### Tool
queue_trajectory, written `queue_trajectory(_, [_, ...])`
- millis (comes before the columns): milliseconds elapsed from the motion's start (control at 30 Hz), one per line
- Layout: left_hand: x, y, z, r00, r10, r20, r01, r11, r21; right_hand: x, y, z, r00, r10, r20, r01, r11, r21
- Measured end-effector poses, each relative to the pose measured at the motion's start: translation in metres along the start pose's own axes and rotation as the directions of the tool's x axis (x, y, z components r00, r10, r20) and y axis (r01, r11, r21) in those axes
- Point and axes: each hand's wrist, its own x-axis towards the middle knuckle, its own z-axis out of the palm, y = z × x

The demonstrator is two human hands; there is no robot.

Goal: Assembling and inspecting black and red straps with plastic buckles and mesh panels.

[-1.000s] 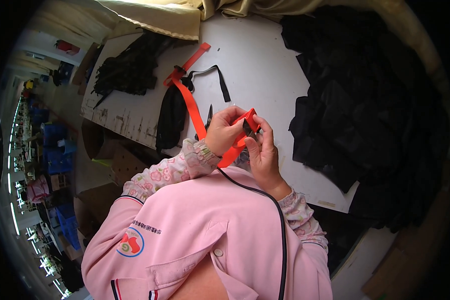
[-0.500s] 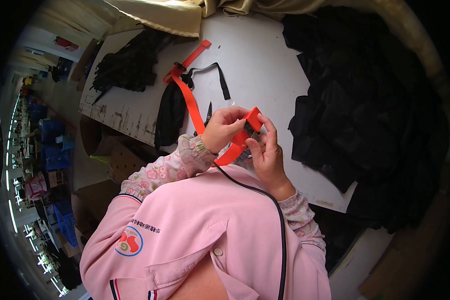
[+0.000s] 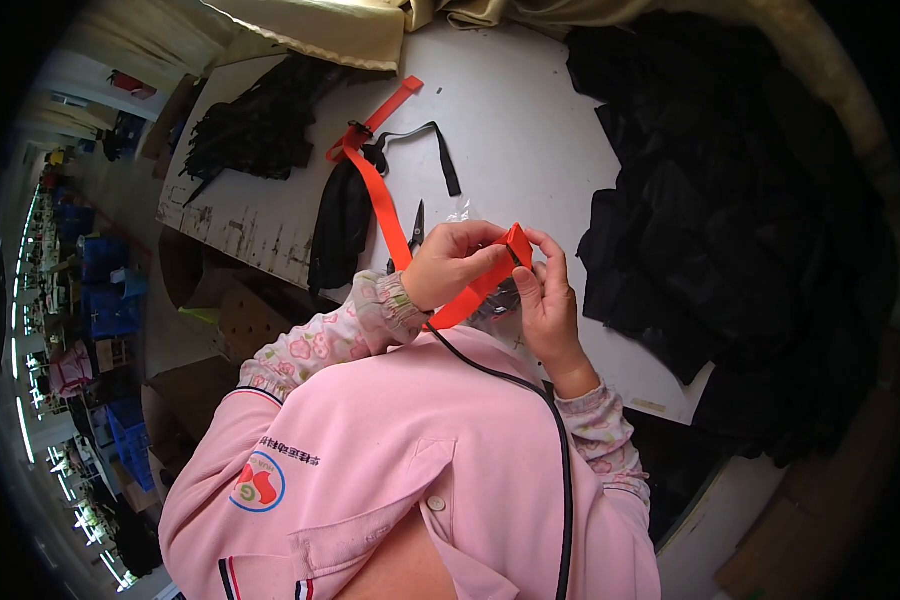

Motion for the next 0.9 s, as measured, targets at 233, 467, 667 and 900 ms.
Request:
queue_trajectory(233, [-0.003,-0.002,0.012,0.982,0.164,-0.095,-0.126,0.939,0.32,0.002,-0.003,0.006,0.954,-0.297,-0.049,0.226,0.813,-0.536])
queue_trajectory(467, [-0.008,0.005,0.018,0.927,0.356,-0.119,-0.249,0.82,0.515,-0.003,-0.005,0.012,0.994,-0.009,-0.108,0.0,0.997,-0.077])
queue_trajectory(667, [-0.009,0.008,0.018,0.86,0.508,-0.058,-0.373,0.7,0.609,-0.004,-0.009,0.008,0.998,0.029,-0.058,-0.031,0.999,-0.04])
queue_trajectory(900, [-0.008,0.005,0.018,0.876,0.473,-0.094,-0.37,0.785,0.496,-0.003,-0.014,0.008,0.998,0.01,-0.066,-0.013,0.999,-0.045])
